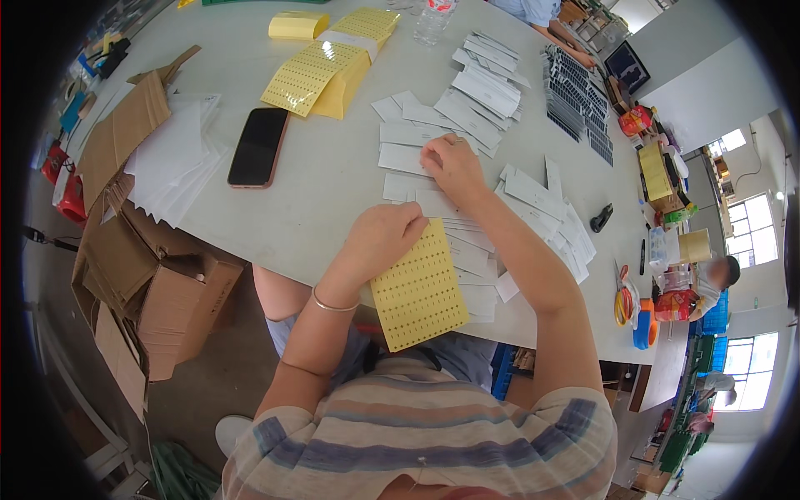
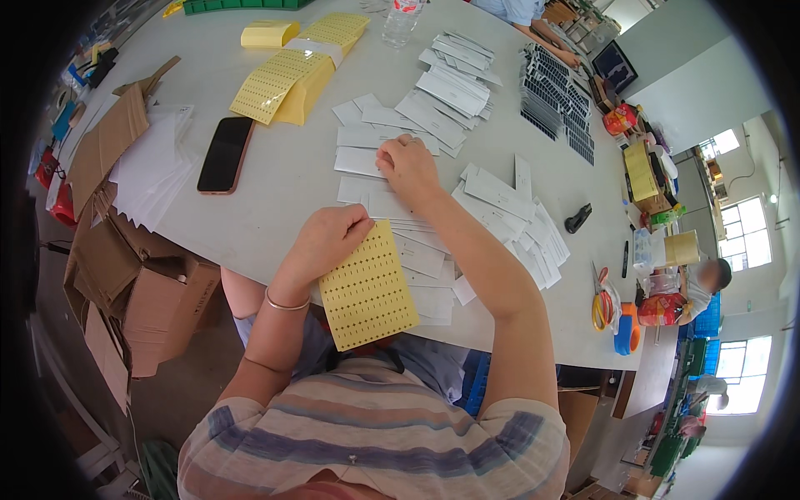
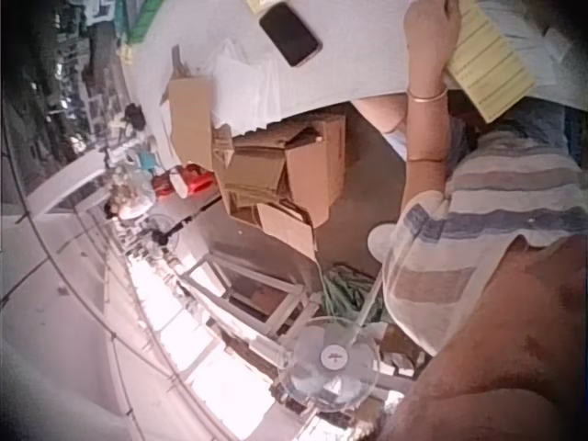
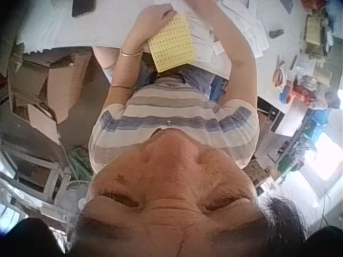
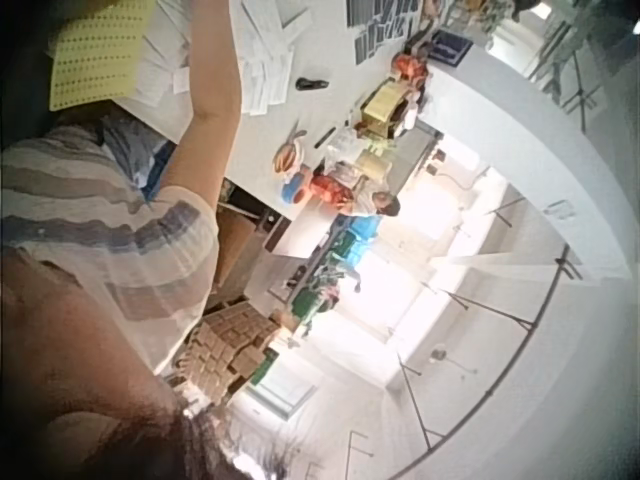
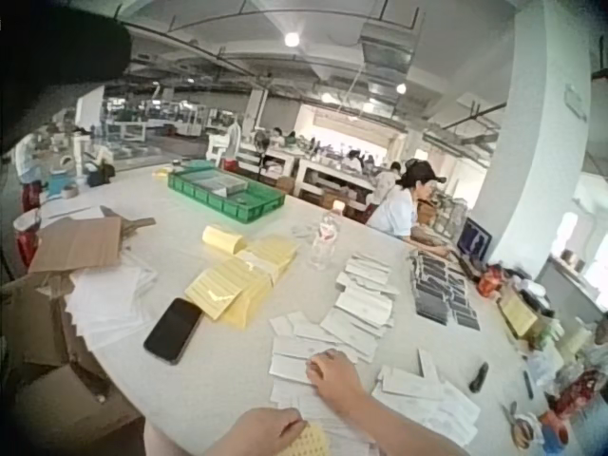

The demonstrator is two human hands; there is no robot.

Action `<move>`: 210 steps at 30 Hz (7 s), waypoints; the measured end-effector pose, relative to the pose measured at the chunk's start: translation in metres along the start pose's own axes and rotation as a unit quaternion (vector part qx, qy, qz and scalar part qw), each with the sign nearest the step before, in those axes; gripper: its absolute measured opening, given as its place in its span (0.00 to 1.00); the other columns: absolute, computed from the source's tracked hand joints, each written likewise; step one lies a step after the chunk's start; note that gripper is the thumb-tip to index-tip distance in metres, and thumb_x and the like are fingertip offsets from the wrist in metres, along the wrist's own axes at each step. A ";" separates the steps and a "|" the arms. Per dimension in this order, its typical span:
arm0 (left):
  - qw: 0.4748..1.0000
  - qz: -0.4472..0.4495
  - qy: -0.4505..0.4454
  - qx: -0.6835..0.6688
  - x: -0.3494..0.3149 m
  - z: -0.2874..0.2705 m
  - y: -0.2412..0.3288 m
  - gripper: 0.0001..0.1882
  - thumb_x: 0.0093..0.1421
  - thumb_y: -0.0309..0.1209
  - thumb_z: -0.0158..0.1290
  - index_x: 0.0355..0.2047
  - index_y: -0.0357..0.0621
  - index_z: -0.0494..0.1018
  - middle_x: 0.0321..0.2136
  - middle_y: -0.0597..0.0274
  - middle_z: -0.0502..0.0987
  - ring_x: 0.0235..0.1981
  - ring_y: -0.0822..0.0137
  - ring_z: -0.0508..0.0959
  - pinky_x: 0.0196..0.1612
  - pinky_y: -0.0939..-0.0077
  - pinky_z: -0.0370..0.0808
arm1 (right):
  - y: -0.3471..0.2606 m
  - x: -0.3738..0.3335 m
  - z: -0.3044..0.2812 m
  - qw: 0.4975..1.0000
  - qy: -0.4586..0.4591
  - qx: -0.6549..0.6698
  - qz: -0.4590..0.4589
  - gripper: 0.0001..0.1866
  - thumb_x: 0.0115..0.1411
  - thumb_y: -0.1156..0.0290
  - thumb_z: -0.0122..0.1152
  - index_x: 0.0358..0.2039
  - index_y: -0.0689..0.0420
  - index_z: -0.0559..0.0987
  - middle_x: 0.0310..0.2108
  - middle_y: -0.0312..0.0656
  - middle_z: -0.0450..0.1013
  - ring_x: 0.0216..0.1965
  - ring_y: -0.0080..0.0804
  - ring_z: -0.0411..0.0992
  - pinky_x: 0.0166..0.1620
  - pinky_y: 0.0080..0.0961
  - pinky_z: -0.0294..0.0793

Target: Applying labels to components and assembling them onto metal heatsinks, then packing them into a cardboard box.

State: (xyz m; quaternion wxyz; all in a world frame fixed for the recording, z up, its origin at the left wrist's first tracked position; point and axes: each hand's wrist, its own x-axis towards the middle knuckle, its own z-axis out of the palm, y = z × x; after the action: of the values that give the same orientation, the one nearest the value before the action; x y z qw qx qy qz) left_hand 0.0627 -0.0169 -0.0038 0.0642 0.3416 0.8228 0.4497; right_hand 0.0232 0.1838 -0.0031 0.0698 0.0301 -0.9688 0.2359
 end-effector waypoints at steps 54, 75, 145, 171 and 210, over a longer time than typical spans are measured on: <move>0.991 0.124 0.010 0.045 -0.008 0.012 -0.004 0.08 0.60 0.30 0.49 0.37 0.41 0.73 0.43 0.58 0.78 0.32 0.55 0.78 0.36 0.64 0.75 | 0.016 -0.051 -0.019 0.950 -0.058 0.305 -0.017 0.04 0.64 0.75 0.48 0.36 0.62 0.69 0.31 0.40 0.73 0.32 0.26 0.74 0.38 0.22 0.73; 0.999 0.008 0.044 -0.004 -0.007 0.006 -0.004 0.08 0.59 0.30 0.49 0.28 0.38 0.71 0.23 0.51 0.73 0.26 0.50 0.74 0.30 0.61 0.70 | -0.035 -0.076 -0.039 0.928 0.049 -0.085 -0.359 0.07 0.46 0.71 0.65 0.27 0.51 0.76 0.29 0.30 0.71 0.32 0.29 0.71 0.44 0.30 0.68; 0.996 0.049 0.070 -0.006 -0.009 0.007 -0.003 0.06 0.57 0.29 0.52 0.27 0.39 0.73 0.24 0.55 0.74 0.25 0.54 0.75 0.30 0.66 0.72 | 0.025 0.048 -0.023 0.995 -0.101 0.001 -0.011 0.30 0.49 0.64 0.67 0.54 0.51 0.69 0.41 0.42 0.71 0.46 0.36 0.69 0.49 0.30 0.69; 0.990 -0.043 0.078 -0.106 -0.009 0.004 -0.004 0.08 0.56 0.28 0.49 0.27 0.33 0.72 0.19 0.50 0.73 0.19 0.58 0.72 0.26 0.69 0.69 | -0.012 -0.034 -0.034 0.974 0.023 0.127 -0.187 0.03 0.51 0.73 0.62 0.28 0.55 0.78 0.32 0.36 0.72 0.36 0.34 0.70 0.45 0.29 0.67; 0.989 -0.075 0.048 -0.120 -0.012 -0.004 -0.010 0.12 0.55 0.34 0.49 0.30 0.37 0.75 0.26 0.45 0.76 0.30 0.45 0.77 0.33 0.57 0.72 | -0.042 -0.053 -0.040 0.953 -0.012 0.002 -0.302 0.09 0.50 0.72 0.62 0.34 0.52 0.79 0.33 0.38 0.73 0.40 0.40 0.70 0.46 0.34 0.67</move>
State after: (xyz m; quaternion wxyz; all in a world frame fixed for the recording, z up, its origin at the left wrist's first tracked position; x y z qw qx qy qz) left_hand 0.0650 -0.0313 -0.0120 0.0987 0.2464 0.7884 0.5550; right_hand 0.0845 0.1660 0.0428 0.1261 0.3240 -0.9148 0.2057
